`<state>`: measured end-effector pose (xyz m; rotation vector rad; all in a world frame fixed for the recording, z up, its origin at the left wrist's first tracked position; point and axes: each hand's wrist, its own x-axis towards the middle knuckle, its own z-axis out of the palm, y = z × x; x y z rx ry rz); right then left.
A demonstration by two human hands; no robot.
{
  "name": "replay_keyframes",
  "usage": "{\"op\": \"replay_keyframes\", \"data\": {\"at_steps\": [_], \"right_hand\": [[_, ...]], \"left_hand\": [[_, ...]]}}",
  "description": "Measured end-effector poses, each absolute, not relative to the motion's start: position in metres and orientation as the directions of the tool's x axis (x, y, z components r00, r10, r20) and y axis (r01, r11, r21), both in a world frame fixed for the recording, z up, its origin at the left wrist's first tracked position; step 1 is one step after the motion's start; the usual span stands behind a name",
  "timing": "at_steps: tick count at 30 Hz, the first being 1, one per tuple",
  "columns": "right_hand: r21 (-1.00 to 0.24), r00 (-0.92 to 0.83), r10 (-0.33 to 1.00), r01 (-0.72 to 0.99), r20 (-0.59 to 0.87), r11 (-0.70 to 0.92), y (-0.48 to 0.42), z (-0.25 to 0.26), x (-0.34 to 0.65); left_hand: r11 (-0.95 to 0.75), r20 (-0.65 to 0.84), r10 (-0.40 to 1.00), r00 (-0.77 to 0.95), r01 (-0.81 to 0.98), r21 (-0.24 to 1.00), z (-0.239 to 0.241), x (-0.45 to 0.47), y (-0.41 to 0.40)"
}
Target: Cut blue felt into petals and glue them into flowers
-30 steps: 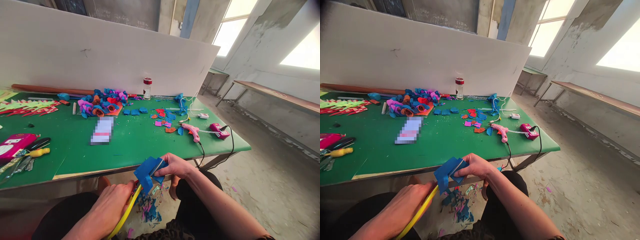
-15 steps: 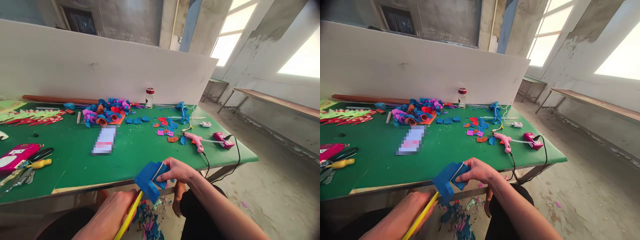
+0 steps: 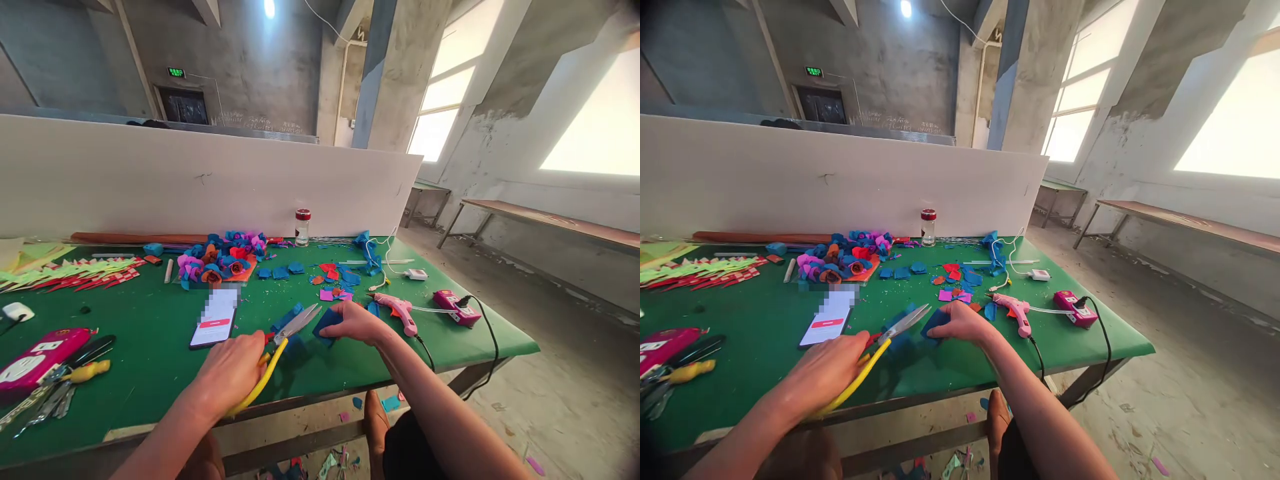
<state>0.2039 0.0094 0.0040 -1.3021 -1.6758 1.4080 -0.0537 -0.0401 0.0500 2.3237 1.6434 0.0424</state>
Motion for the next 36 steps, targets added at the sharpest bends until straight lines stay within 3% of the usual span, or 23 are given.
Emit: {"op": "replay_keyframes", "data": {"at_steps": [2, 6, 9, 11, 14, 20, 28, 36], "right_hand": [[-0.920, -0.334, 0.940, 0.385, -0.072, 0.066, 0.011, 0.010, 0.208], [-0.881, -0.307, 0.952, 0.454, -0.013, 0.134, 0.009, 0.016, 0.211], [-0.891, -0.333, 0.942, 0.436, -0.032, 0.124, 0.002, 0.011, 0.200], [-0.894, -0.398, 0.916, 0.428, -0.058, 0.130, -0.004, 0.007, 0.187], [-0.854, -0.450, 0.892, 0.481, -0.047, 0.198, -0.013, 0.003, 0.165], [-0.784, -0.475, 0.880, 0.544, 0.007, 0.299, -0.020, 0.002, 0.141], [-0.836, -0.505, 0.844, 0.373, 0.181, 0.403, -0.013, -0.016, 0.138], [-0.887, -0.450, 0.892, 0.394, 0.041, 0.240, -0.017, -0.010, 0.149]], "left_hand": [[-0.309, -0.119, 0.929, 0.351, 0.911, 0.271, 0.045, -0.054, -0.029], [-0.144, -0.074, 0.955, 0.288, 0.664, 0.733, 0.013, -0.054, -0.016], [-0.195, 0.114, 0.973, 0.199, 0.456, 0.868, -0.002, -0.048, -0.017], [-0.276, 0.205, 0.953, 0.225, 0.356, 0.893, -0.003, -0.042, -0.021], [-0.262, 0.182, 0.943, 0.279, 0.285, 0.922, 0.000, -0.033, -0.031], [-0.211, 0.153, 0.973, 0.174, 0.391, 0.896, -0.004, -0.026, -0.043], [-0.296, 0.276, 0.954, 0.114, 0.492, 0.819, -0.005, -0.019, -0.050], [-0.227, 0.188, 0.971, 0.148, 0.312, 0.923, -0.007, -0.016, -0.035]]}}
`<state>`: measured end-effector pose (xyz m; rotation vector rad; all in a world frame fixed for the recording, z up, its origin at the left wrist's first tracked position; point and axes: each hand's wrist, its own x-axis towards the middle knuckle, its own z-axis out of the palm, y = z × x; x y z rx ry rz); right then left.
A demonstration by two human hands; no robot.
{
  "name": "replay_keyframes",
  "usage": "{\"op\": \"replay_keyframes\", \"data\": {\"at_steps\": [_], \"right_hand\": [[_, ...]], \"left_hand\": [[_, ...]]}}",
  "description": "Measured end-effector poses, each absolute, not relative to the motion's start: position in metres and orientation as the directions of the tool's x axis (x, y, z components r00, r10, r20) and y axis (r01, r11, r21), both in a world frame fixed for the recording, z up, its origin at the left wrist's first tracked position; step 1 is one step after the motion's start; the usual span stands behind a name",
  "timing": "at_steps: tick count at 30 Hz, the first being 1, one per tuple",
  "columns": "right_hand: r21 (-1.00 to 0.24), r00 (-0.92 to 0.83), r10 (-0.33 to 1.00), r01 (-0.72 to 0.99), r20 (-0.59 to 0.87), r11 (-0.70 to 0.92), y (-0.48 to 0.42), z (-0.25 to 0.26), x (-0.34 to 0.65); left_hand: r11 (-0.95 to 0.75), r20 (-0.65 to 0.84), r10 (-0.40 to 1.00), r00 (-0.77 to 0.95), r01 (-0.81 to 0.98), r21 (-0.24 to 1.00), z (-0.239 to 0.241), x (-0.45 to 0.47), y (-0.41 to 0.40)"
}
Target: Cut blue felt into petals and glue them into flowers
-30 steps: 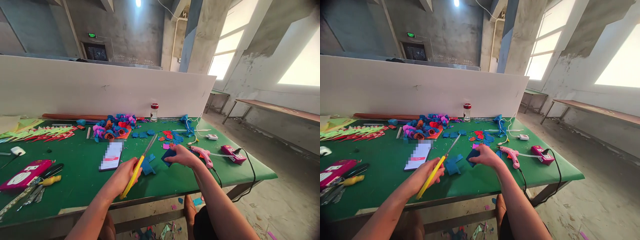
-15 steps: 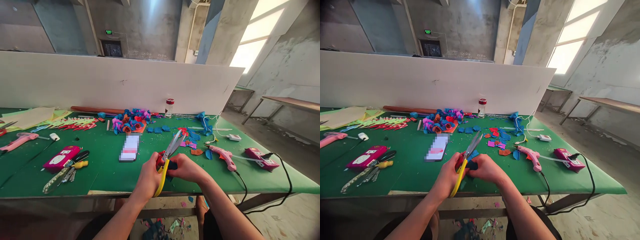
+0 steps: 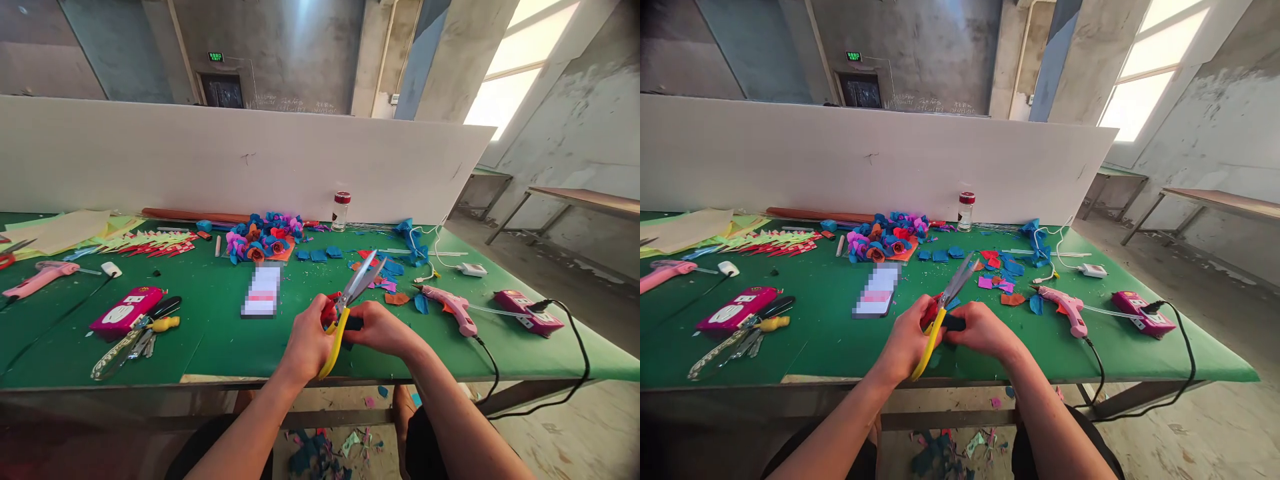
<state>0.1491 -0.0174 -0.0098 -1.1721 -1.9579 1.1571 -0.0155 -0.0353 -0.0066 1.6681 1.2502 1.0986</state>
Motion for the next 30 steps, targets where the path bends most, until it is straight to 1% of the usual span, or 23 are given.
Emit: {"op": "replay_keyframes", "data": {"at_steps": [2, 4, 6, 7, 10, 13, 17, 22, 27, 30], "right_hand": [[-0.942, -0.380, 0.924, 0.293, 0.041, 0.162, -0.019, -0.011, 0.151], [-0.991, -0.311, 0.949, 0.104, 0.049, 0.085, -0.021, -0.012, 0.150], [-0.997, -0.248, 0.968, -0.074, 0.046, 0.028, -0.024, -0.015, 0.146], [-0.991, -0.216, 0.975, -0.135, 0.042, 0.013, -0.026, -0.016, 0.143], [-0.974, -0.156, 0.987, -0.228, 0.026, -0.010, -0.028, -0.019, 0.135], [-0.963, -0.144, 0.990, -0.266, 0.004, -0.034, -0.029, -0.021, 0.129], [-0.960, -0.082, 0.997, -0.280, 0.005, -0.018, -0.028, -0.023, 0.124], [-0.951, -0.053, 0.998, -0.307, -0.031, -0.046, -0.024, -0.025, 0.127], [-0.943, -0.049, 0.997, -0.325, -0.058, -0.071, -0.021, -0.025, 0.129], [-0.946, -0.059, 0.997, -0.316, -0.059, -0.075, -0.022, -0.023, 0.127]], "left_hand": [[-0.216, 0.196, 0.975, 0.100, 0.249, 0.944, -0.004, -0.013, -0.032], [-0.213, 0.208, 0.977, 0.044, 0.208, 0.955, -0.002, -0.010, -0.029], [-0.214, 0.220, 0.975, -0.019, 0.175, 0.961, -0.002, -0.008, -0.027], [-0.218, 0.228, 0.972, -0.053, 0.156, 0.963, -0.003, -0.007, -0.026], [-0.240, 0.250, 0.957, -0.148, 0.080, 0.967, -0.008, -0.004, -0.023], [-0.262, 0.255, 0.941, -0.223, -0.004, 0.965, -0.014, -0.001, -0.022], [-0.264, 0.246, 0.933, -0.262, -0.037, 0.964, -0.019, 0.000, -0.023], [-0.249, 0.246, 0.950, -0.192, 0.009, 0.968, -0.014, -0.007, -0.024], [-0.178, 0.169, 0.980, -0.103, -0.085, 0.980, -0.010, -0.018, -0.021], [-0.155, 0.144, 0.985, -0.099, -0.126, 0.980, -0.008, -0.020, -0.021]]}}
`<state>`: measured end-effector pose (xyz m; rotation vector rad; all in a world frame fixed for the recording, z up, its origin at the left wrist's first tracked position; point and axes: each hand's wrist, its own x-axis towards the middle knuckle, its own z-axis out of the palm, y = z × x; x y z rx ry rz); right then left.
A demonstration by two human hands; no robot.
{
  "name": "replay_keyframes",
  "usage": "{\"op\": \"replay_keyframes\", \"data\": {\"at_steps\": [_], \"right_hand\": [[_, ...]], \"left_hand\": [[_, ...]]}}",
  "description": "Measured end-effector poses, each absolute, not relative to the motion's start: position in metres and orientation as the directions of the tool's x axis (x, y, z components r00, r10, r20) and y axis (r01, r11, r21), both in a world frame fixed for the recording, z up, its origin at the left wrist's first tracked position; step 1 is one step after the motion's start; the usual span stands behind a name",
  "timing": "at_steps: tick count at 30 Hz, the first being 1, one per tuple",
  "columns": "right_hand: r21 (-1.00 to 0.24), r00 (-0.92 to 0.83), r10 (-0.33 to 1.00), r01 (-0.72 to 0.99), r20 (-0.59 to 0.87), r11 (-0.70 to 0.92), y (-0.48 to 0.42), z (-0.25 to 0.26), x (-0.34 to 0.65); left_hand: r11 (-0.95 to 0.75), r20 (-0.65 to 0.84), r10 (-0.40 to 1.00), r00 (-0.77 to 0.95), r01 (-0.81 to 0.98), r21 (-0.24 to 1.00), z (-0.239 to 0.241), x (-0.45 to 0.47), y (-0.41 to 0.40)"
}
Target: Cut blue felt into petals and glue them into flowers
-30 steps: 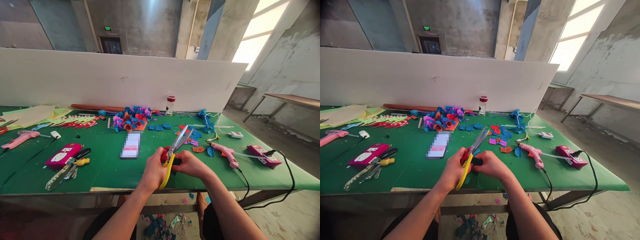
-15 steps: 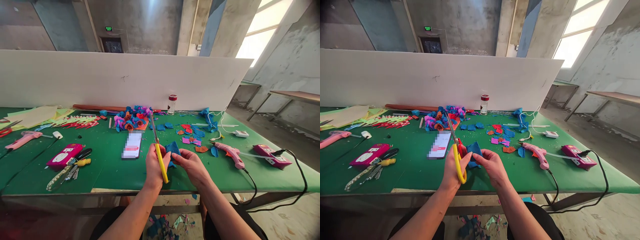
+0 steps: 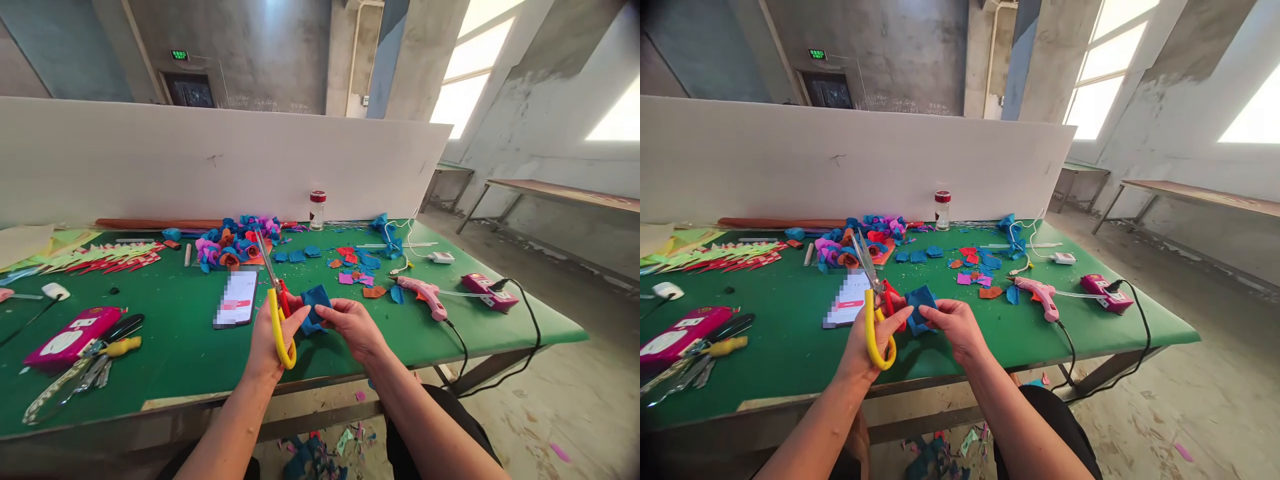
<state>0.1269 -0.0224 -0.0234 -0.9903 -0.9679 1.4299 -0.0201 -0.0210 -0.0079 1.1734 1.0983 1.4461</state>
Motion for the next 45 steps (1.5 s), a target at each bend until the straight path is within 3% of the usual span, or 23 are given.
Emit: {"op": "replay_keyframes", "data": {"at_steps": [6, 10, 15, 23, 26, 29, 32, 35, 37, 40, 45], "right_hand": [[-0.946, -0.127, 0.990, -0.310, -0.061, -0.098, -0.027, -0.018, 0.124], [-0.927, -0.164, 0.986, -0.369, -0.003, -0.064, -0.030, -0.019, 0.121], [-0.897, -0.069, 0.994, -0.430, -0.081, -0.103, -0.031, -0.025, 0.118], [-0.887, -0.067, 0.993, -0.445, -0.101, -0.120, -0.034, -0.025, 0.122], [-0.889, -0.041, 0.993, -0.443, -0.108, -0.115, -0.032, -0.022, 0.128], [-0.868, 0.033, 0.993, -0.489, -0.112, -0.082, -0.027, -0.014, 0.141], [-0.824, 0.081, 0.990, -0.565, -0.117, -0.051, -0.021, -0.003, 0.156], [-0.791, 0.115, 0.989, -0.612, -0.091, -0.001, -0.018, 0.005, 0.165], [-0.768, 0.132, 0.989, -0.640, -0.067, 0.033, -0.017, 0.007, 0.167], [-0.750, 0.122, 0.991, -0.660, -0.048, 0.045, -0.019, 0.006, 0.165], [-0.753, 0.051, 0.999, -0.656, 0.015, 0.045, -0.023, 0.005, 0.160]], "left_hand": [[-0.133, 0.103, 0.986, -0.134, -0.240, 0.962, -0.005, -0.018, -0.023], [-0.164, 0.143, 0.982, -0.122, -0.177, 0.970, -0.009, -0.015, -0.023], [-0.126, 0.111, 0.986, -0.120, -0.122, 0.984, -0.012, -0.009, -0.027], [-0.142, 0.127, 0.984, -0.126, -0.116, 0.983, -0.012, -0.003, -0.029], [-0.161, 0.157, 0.986, -0.063, -0.056, 0.985, -0.012, -0.005, -0.030], [-0.156, 0.147, 0.986, 0.077, 0.121, 0.980, -0.005, -0.010, -0.040], [-0.212, 0.135, 0.974, 0.183, 0.516, 0.830, 0.007, -0.017, -0.055], [-0.266, 0.165, 0.963, 0.214, 0.855, 0.444, 0.014, -0.025, -0.064], [-0.285, 0.171, 0.954, 0.246, 0.922, 0.263, 0.015, -0.027, -0.066], [-0.300, 0.142, 0.948, 0.283, 0.947, 0.114, 0.018, -0.027, -0.066], [-0.312, 0.027, 0.950, 0.311, 0.948, 0.060, 0.025, -0.020, -0.069]]}}
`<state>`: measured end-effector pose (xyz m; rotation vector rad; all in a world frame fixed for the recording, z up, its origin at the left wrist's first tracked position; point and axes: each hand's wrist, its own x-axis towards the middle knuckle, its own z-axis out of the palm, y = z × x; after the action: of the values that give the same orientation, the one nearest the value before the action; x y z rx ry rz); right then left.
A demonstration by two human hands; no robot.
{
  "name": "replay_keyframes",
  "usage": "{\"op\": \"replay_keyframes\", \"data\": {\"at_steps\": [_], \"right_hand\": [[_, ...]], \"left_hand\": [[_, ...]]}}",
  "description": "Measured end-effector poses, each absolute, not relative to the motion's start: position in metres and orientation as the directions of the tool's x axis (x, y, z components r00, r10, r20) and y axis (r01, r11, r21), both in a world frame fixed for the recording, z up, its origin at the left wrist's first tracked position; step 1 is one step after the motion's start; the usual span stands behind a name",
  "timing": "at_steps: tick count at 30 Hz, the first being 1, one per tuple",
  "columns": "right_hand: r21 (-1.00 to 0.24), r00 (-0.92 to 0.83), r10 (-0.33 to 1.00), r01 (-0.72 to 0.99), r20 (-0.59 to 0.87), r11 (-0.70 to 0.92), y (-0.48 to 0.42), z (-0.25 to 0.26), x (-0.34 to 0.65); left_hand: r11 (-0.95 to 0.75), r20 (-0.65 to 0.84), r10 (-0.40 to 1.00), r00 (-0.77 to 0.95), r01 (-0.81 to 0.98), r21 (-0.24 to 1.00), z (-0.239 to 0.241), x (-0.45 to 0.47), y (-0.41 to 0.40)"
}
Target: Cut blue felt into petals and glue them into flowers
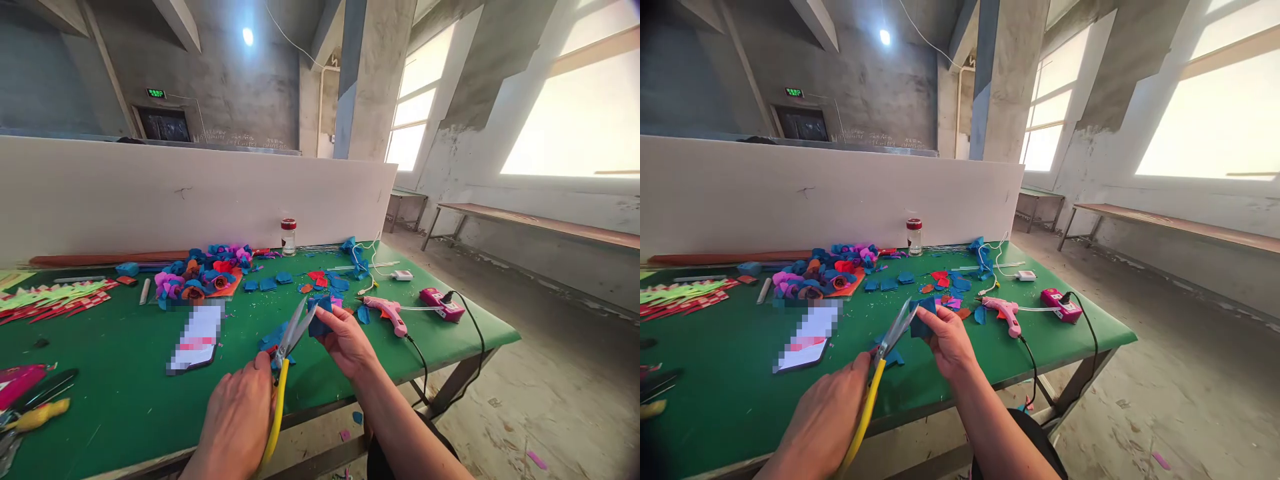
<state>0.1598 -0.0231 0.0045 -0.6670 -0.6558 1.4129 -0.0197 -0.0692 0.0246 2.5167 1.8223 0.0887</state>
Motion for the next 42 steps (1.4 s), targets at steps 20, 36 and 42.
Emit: {"op": "replay_keyframes", "data": {"at_steps": [20, 36, 42], "right_hand": [[-0.790, 0.012, 0.999, -0.612, 0.047, 0.045, -0.0285, 0.0037, 0.1523], [-0.773, -0.011, 0.999, -0.634, 0.041, 0.025, -0.0292, 0.0032, 0.1498], [-0.757, -0.034, 0.999, -0.654, 0.030, 0.001, -0.0292, 0.0026, 0.1499]], "left_hand": [[-0.325, 0.020, 0.944, 0.329, 0.916, 0.235, 0.0194, -0.0165, -0.0714], [-0.340, 0.023, 0.939, 0.344, 0.911, 0.235, 0.0177, -0.0162, -0.0692], [-0.338, 0.017, 0.939, 0.344, 0.910, 0.242, 0.0173, -0.0168, -0.0707]]}}
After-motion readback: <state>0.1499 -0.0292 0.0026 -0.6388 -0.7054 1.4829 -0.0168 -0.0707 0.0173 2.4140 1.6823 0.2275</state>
